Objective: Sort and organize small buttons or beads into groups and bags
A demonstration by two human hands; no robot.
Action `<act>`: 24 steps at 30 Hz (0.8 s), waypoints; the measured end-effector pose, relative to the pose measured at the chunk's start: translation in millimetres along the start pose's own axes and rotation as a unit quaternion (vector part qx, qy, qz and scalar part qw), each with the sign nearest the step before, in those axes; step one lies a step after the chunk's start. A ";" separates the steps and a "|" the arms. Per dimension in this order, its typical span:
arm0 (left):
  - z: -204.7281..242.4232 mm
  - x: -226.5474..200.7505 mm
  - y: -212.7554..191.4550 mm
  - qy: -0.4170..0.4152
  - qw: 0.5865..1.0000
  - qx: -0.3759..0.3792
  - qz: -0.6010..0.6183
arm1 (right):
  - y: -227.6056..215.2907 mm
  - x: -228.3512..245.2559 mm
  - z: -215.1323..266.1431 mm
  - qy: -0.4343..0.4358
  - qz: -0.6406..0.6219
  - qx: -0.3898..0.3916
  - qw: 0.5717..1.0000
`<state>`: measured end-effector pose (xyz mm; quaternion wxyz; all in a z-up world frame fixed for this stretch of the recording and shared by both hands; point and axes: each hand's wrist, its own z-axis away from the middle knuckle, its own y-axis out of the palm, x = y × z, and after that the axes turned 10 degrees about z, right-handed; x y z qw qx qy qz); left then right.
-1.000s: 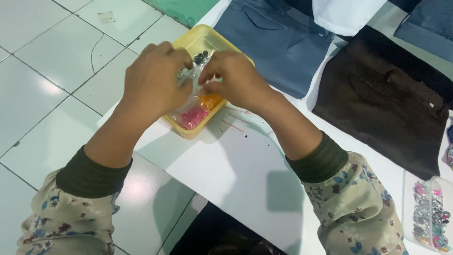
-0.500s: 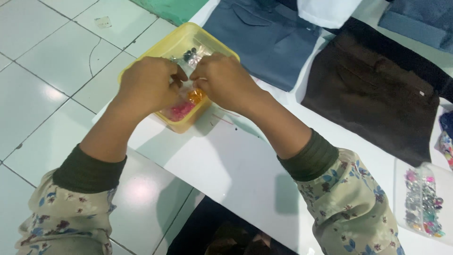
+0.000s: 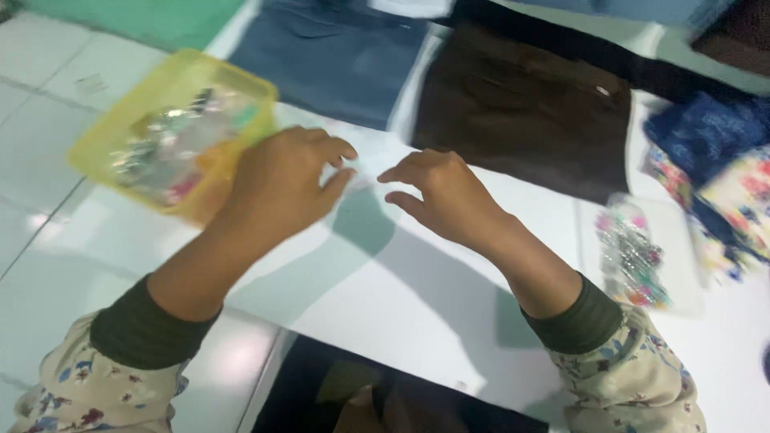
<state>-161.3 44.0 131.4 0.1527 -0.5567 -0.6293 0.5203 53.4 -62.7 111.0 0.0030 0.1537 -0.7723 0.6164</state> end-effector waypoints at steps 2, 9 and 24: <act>-14.1 -25.5 34.5 0.018 0.998 0.051 0.025 | -11.1 -16.1 35.8 0.040 0.002 0.005 0.999; -65.9 -127.1 161.8 0.113 0.966 0.222 0.065 | -41.3 -102.9 172.0 0.227 -0.005 0.012 0.974; -139.8 -242.6 294.3 0.168 0.931 0.267 0.185 | -85.2 -170.3 294.8 0.397 -0.050 0.047 0.915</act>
